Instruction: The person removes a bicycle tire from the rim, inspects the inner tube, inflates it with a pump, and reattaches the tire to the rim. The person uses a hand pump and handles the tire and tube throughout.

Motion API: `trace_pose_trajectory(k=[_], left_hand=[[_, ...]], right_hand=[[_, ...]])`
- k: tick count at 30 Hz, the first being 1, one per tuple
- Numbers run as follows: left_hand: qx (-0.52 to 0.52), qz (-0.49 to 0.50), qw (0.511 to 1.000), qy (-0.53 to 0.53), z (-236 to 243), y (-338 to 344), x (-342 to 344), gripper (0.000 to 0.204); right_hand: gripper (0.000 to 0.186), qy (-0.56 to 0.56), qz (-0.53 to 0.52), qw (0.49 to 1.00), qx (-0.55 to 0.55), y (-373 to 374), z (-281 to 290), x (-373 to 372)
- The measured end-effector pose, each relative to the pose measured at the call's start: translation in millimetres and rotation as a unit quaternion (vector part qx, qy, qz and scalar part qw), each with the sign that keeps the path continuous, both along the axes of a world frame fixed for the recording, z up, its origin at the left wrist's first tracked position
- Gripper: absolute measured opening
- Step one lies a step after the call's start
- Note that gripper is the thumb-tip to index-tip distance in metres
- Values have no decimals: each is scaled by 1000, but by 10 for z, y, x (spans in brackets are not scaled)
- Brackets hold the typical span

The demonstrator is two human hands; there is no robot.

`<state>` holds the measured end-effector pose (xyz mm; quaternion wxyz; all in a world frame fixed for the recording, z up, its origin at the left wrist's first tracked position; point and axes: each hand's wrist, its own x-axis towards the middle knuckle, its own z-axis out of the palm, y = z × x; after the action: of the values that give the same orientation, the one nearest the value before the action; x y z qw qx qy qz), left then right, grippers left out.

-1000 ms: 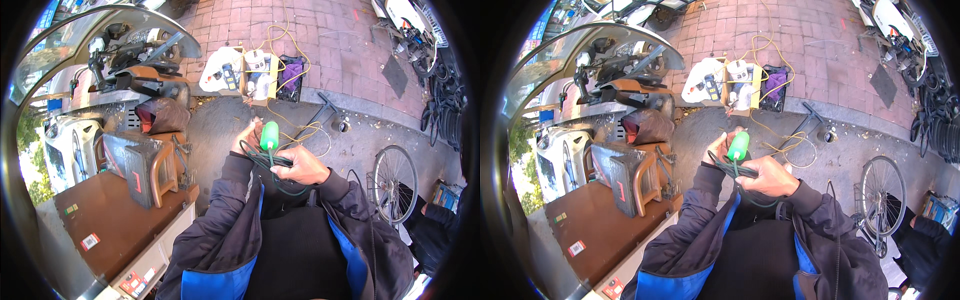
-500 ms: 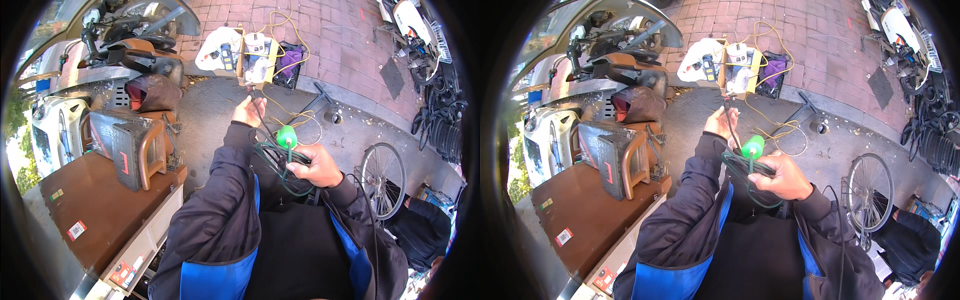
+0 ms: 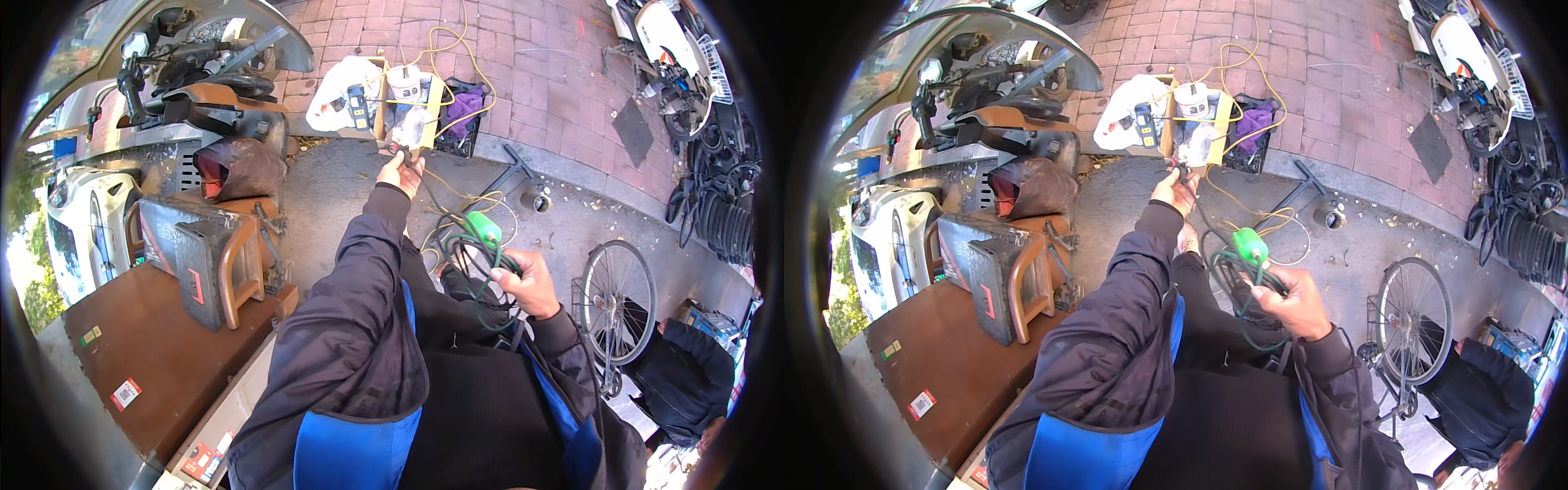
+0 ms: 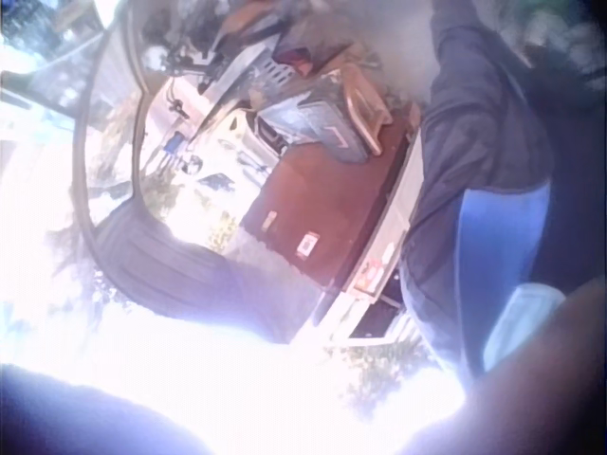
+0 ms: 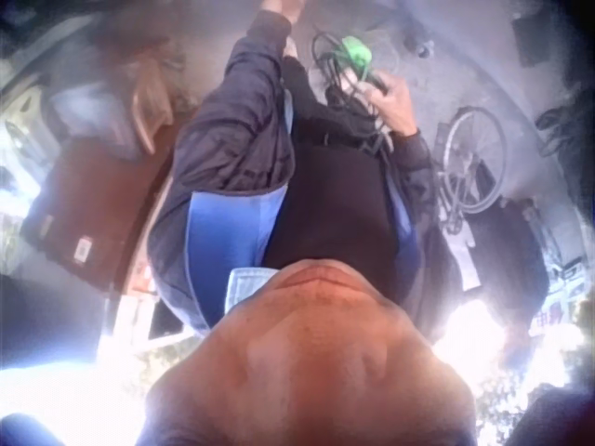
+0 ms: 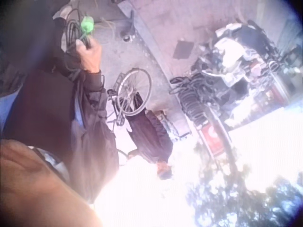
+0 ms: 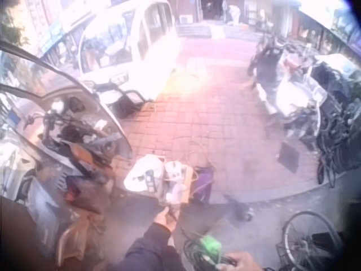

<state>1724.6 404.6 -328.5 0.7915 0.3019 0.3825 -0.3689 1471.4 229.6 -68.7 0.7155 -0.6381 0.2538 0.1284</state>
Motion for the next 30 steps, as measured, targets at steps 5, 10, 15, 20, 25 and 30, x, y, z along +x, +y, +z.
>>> trace_pose_trajectory(k=[5,10,15,20,25,30], left_hand=[[9,8,999,-46,-134,10,192,27],[-12,-57,997,-45,-249,37,500,22],[17,-169,983,-65,-334,-36,837,23],[68,-270,956,-96,-482,-173,944,35],[120,-297,942,-100,-595,-250,870,34],[248,-267,925,-109,-508,-302,831,27]], right_hand=[[21,68,-90,994,3,-146,-474,74],[30,158,-255,953,-31,-134,-1018,556],[20,152,-322,934,4,-202,-1350,1248],[20,160,-289,943,22,-141,-1781,1994],[21,153,-220,963,1,316,-2265,2545],[32,175,-158,965,-111,633,-2431,2784]])
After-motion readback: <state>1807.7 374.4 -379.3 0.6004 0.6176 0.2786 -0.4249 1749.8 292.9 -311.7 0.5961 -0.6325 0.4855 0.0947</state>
